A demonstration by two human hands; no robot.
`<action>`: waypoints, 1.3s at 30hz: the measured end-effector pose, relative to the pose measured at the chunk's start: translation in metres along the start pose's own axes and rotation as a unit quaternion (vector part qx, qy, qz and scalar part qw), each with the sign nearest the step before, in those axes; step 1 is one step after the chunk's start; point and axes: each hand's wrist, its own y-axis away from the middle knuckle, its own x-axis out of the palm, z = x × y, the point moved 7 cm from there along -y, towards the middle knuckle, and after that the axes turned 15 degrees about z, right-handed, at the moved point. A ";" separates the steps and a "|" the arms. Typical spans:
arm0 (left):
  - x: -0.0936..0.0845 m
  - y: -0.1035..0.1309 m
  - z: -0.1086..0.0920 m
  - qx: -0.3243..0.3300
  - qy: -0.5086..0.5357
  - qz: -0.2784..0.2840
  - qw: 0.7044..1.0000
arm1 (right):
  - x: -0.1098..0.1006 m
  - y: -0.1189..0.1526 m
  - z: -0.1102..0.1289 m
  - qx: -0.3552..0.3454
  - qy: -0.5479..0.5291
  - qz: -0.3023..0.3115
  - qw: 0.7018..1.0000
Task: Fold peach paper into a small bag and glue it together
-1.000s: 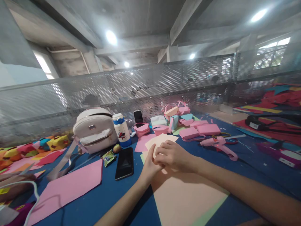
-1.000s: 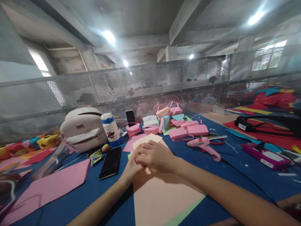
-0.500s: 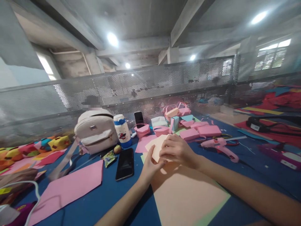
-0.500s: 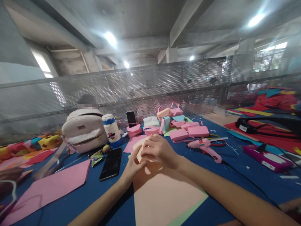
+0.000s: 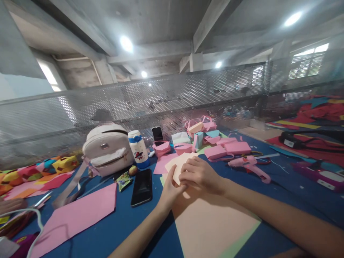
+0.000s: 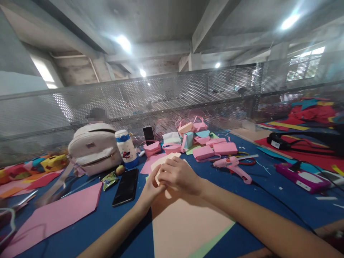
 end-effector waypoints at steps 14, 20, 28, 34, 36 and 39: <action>-0.008 0.002 -0.003 -0.004 -0.016 -0.012 1.000 | -0.025 0.011 -0.026 0.051 -0.030 -0.118 0.991; -0.007 0.004 -0.005 -0.019 -0.030 -0.012 0.999 | -0.021 0.011 -0.019 0.023 0.010 -0.102 0.994; -0.005 0.003 -0.006 -0.013 -0.035 -0.006 0.999 | -0.012 0.005 -0.014 0.011 0.006 -0.063 0.998; -0.005 0.001 -0.005 0.001 -0.045 0.001 0.999 | 0.001 0.002 -0.015 0.019 -0.017 0.015 1.000; -0.004 0.000 -0.004 0.007 -0.040 0.004 0.999 | 0.004 0.002 -0.015 0.025 -0.026 0.028 0.999; -0.003 -0.001 -0.003 0.024 -0.027 0.010 0.999 | 0.005 0.001 -0.017 0.044 -0.065 0.016 0.997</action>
